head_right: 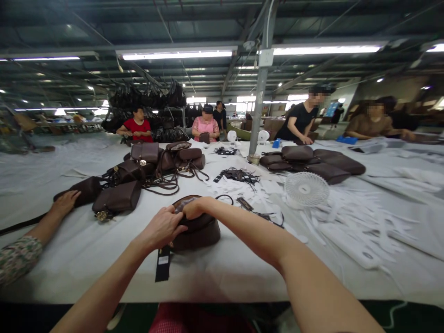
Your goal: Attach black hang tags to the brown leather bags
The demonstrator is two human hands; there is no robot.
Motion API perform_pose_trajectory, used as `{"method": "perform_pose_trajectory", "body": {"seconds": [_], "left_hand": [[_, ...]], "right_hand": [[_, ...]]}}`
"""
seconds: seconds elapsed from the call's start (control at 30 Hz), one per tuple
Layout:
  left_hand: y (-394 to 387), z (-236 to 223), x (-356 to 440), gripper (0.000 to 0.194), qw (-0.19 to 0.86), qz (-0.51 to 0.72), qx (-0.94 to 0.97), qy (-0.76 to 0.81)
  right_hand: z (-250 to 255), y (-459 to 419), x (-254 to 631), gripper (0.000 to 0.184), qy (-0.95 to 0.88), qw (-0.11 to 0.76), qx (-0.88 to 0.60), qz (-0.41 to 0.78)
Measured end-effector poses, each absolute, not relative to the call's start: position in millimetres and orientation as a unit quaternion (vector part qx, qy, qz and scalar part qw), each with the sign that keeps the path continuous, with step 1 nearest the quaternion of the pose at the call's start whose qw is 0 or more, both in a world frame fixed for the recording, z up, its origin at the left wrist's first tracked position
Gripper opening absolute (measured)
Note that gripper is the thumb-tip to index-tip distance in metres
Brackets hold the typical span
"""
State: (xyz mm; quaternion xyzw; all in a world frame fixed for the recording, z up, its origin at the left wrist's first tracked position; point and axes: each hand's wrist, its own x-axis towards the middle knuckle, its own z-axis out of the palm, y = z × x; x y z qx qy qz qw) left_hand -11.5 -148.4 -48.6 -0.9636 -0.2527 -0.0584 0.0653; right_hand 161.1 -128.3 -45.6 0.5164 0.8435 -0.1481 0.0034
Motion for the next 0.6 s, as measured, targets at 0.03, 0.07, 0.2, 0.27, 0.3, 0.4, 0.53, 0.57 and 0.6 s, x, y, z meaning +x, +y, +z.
{"method": "perform_pose_trajectory", "body": {"seconds": [0.03, 0.07, 0.2, 0.27, 0.3, 0.4, 0.53, 0.57, 0.6], "left_hand": [[-148, -47, -10, 0.034, 0.063, -0.054, -0.965, -0.247], [-147, -46, -8, 0.039, 0.058, -0.049, -0.967, -0.241], [-146, -41, -6, 0.046, 0.033, -0.045, -0.972, -0.229], [-144, -38, -5, 0.049, 0.021, -0.050, -0.971, -0.231], [-142, -37, -5, 0.050, 0.019, -0.059, -0.971, -0.232], [-139, -36, -1, 0.043, 0.020, -0.096, -0.971, -0.220], [-143, -36, 6, 0.019, -0.012, -0.148, -0.965, -0.214], [-145, -36, 8, 0.021, -0.034, -0.172, -0.959, -0.224], [-147, -36, 12, 0.026, -0.065, -0.200, -0.949, -0.234]], "right_hand": [[-33, -140, 169, 0.010, 0.845, -0.004, 0.515, -0.143], [-21, -153, 178, 0.016, 0.844, -0.028, 0.519, -0.133], [7, -202, 229, 0.029, 0.747, -0.188, 0.637, -0.032], [0, -219, 252, 0.035, 0.702, -0.205, 0.681, -0.027], [-7, -225, 261, 0.043, 0.694, -0.198, 0.690, -0.048], [-30, -230, 272, 0.040, 0.687, -0.184, 0.694, -0.110], [-35, -221, 262, 0.014, 0.692, -0.299, 0.648, -0.106], [-31, -218, 257, 0.014, 0.701, -0.333, 0.618, -0.124], [-26, -214, 252, 0.015, 0.711, -0.361, 0.584, -0.151]]}}
